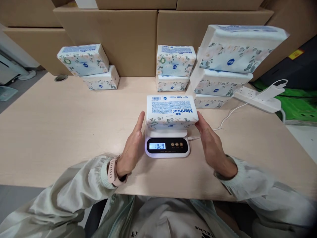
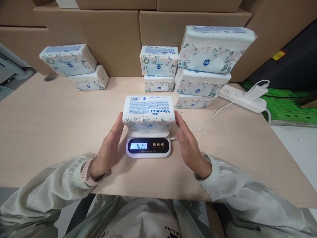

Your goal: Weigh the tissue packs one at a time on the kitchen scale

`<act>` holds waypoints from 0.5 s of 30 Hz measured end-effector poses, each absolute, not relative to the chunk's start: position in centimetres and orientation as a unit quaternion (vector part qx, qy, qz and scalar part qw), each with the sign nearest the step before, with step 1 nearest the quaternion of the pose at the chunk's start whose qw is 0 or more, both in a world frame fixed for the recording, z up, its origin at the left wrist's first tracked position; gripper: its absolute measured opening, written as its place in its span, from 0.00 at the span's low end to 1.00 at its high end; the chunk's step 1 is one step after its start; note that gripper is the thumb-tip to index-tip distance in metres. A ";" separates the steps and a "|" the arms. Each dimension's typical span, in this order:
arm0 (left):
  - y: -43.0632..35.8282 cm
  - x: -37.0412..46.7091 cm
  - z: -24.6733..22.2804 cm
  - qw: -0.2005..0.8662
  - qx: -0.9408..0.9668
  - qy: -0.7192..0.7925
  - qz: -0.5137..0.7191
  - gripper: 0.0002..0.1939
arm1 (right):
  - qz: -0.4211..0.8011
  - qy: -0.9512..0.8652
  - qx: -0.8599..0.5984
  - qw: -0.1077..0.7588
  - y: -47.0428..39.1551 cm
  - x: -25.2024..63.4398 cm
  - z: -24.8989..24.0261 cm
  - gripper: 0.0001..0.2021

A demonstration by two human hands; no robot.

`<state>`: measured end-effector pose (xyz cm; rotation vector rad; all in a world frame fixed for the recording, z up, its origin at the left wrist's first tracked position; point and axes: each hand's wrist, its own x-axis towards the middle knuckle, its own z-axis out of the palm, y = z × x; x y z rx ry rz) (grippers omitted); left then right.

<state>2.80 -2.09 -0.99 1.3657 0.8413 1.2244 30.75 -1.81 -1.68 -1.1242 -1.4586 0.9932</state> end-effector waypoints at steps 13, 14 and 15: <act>2.0 3.7 4.0 0.508 0.607 0.315 0.523 0.32 | 0.520 -0.619 -0.439 0.393 2.0 29.2 4.7 0.30; 3.1 3.3 4.5 0.500 0.606 0.310 0.536 0.32 | 0.520 -0.624 -0.433 0.392 3.1 28.4 5.5 0.31; 4.4 2.7 4.7 0.488 0.603 0.307 0.551 0.31 | 0.519 -0.631 -0.424 0.390 4.3 27.5 6.1 0.32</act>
